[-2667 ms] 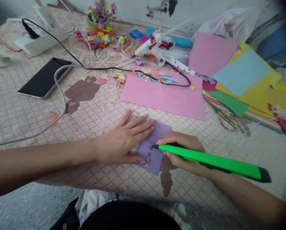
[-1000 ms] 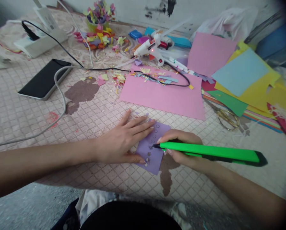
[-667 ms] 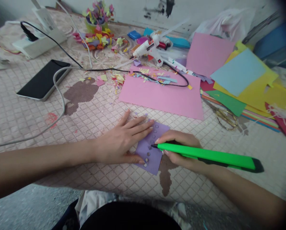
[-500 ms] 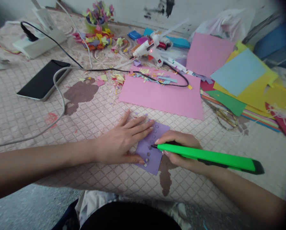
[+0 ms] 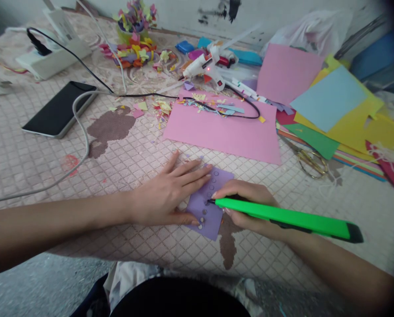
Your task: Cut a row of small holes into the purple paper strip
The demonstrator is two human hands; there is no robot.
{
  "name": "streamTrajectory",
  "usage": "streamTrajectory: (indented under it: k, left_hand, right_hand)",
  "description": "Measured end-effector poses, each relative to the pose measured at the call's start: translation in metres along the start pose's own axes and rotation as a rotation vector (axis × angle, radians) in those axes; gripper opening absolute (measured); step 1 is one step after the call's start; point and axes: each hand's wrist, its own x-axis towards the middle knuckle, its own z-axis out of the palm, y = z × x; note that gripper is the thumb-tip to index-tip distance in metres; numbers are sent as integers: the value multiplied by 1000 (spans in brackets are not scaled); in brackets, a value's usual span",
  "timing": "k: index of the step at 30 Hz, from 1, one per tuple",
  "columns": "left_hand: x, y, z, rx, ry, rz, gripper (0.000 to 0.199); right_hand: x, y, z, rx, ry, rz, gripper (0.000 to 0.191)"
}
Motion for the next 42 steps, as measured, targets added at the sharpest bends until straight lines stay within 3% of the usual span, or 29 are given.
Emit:
streamTrajectory:
  k: [5,10,17,25,32,42]
  left_hand:
    - [0,0,-1,-11,-2,1,84]
    - [1,1,-1,-4,-6,-5,84]
    - [0,1,-1,9,-14,-5,84]
    - [0,1,0,8,-8,-4,85]
    - [0,1,-1,-12,-3,-16,84]
    - [1,3,-1,-9,2,-26,85]
  right_hand:
    - [-2,1,2,55,99,79,19]
    - [-4,1,5,49,125,25,21]
    - [-1,-2,0,-3,36,5,21]
    - [-3,0,3,-16,20,-5,28]
    - [-5,-1,4,56,124,104,19]
    - [-4,-5,5,-25,100,30,25]
